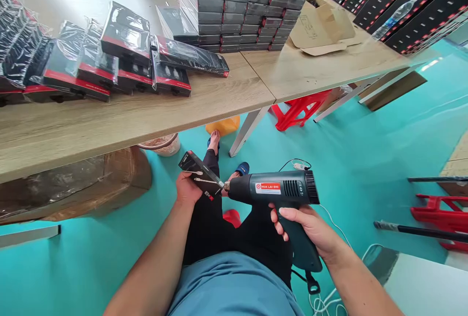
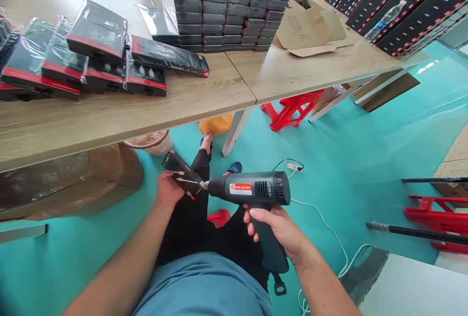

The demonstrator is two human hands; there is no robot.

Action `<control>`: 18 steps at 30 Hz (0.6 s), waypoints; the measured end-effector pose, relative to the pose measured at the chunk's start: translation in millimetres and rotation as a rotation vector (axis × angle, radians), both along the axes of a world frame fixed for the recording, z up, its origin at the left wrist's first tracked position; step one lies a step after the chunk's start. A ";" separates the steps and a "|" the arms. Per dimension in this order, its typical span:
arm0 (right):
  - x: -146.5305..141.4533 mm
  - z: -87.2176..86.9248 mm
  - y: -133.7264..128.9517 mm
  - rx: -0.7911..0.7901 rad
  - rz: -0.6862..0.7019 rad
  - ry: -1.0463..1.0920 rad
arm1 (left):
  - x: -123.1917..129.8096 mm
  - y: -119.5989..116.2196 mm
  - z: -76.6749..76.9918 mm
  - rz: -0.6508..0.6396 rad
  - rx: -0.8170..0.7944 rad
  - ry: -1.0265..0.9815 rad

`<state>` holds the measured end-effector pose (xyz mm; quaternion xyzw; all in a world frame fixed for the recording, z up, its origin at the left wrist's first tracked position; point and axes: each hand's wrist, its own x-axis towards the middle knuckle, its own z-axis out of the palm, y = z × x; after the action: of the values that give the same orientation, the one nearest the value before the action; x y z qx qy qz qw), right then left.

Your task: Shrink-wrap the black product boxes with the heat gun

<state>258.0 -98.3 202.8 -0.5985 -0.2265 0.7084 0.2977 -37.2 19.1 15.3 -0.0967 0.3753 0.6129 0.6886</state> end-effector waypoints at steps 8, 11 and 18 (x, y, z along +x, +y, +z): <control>-0.1 -5.4 -2.6 -0.006 0.070 -0.007 | 0.0 -2.0 6.1 -0.032 -0.043 0.041; -2.2 -9.4 -1.3 0.038 0.106 -0.031 | -0.1 -2.5 5.3 -0.041 -0.053 0.040; 0.2 -10.5 2.4 0.032 -0.041 -0.060 | 5.9 3.1 9.6 -0.092 0.073 0.285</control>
<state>258.2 -95.9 192.3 -0.6191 -0.2343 0.6804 0.3145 -31.3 22.2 24.9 0.0339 0.4507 0.6015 0.6587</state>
